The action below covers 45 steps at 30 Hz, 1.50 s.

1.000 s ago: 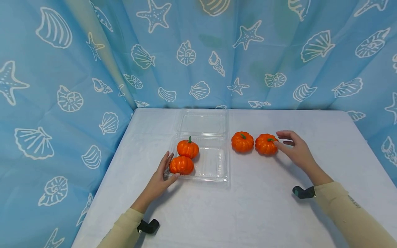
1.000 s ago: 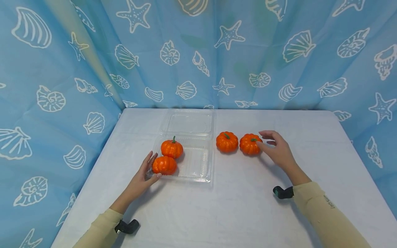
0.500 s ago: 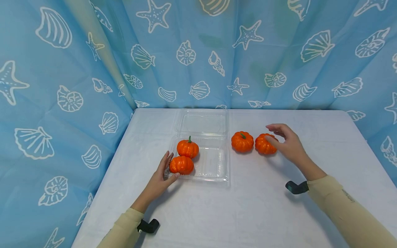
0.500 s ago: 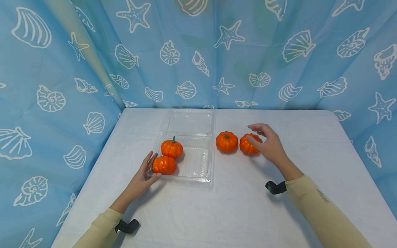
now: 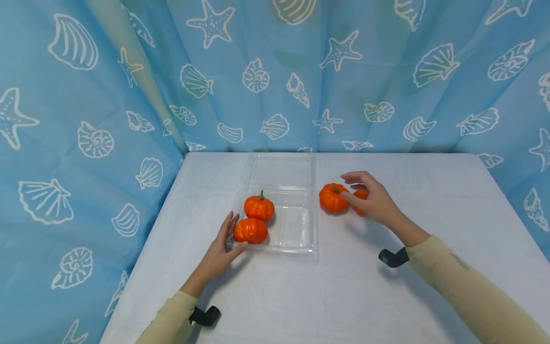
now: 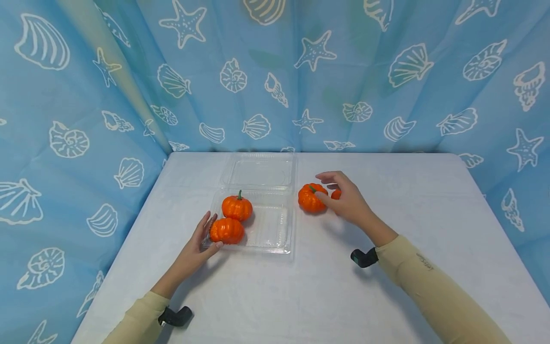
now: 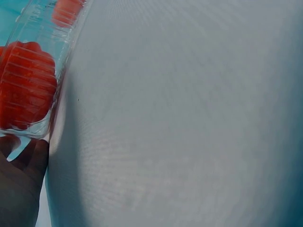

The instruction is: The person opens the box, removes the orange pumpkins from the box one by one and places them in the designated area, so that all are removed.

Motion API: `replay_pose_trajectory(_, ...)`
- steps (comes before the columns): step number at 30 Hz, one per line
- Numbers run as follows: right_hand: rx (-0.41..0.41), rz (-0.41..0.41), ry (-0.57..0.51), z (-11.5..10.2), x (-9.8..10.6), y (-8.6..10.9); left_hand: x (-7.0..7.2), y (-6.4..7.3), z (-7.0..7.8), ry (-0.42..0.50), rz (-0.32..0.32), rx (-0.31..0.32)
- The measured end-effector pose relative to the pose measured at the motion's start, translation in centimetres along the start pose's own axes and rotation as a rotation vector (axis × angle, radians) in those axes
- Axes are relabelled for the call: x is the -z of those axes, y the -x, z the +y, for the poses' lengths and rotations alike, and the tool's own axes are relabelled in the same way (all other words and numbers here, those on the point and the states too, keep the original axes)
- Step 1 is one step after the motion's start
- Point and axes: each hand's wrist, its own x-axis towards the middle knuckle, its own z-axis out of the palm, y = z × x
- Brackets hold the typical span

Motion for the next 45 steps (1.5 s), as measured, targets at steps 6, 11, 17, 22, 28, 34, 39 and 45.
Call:
replay_pose_trajectory(6, 0.027, -0.050, -0.028, -0.9, -1.2, -0.9, 0.0, 0.0, -0.1, 0.002, -0.001, -0.012)
replay_pose_trajectory(11, -0.012, -0.119, -0.049, -1.8, -2.5, -1.7, 0.0, 0.0, -0.1, 0.007, -0.004, -0.017)
replay_pose_trajectory(17, -0.049, -0.188, -0.051, -3.0, -3.7, -2.6, 0.0, 0.0, 0.0, -0.002, -0.002, -0.013)
replay_pose_trajectory(22, -0.059, -0.220, -0.066, -3.5, -4.5, -3.5, -0.1, 0.0, 0.1, -0.002, -0.003, -0.009)
replay_pose_trajectory(28, -0.062, -0.254, -0.079, -4.1, -5.8, -4.7, -0.1, 0.0, 0.0, -0.005, 0.001, -0.013)
replay_pose_trajectory(34, -0.086, -0.281, -0.100, -5.0, -7.1, -5.5, -0.2, -0.1, -0.3, 0.005, 0.003, -0.035)
replay_pose_trajectory(39, -0.108, -0.309, -0.121, -5.7, -8.2, -6.1, -0.2, -0.1, -0.3, 0.002, 0.007, -0.037)
replay_pose_trajectory(45, -0.123, -0.345, -0.079, -6.3, -9.6, -7.0, -0.1, -0.1, -0.2, -0.016, 0.010, -0.019)
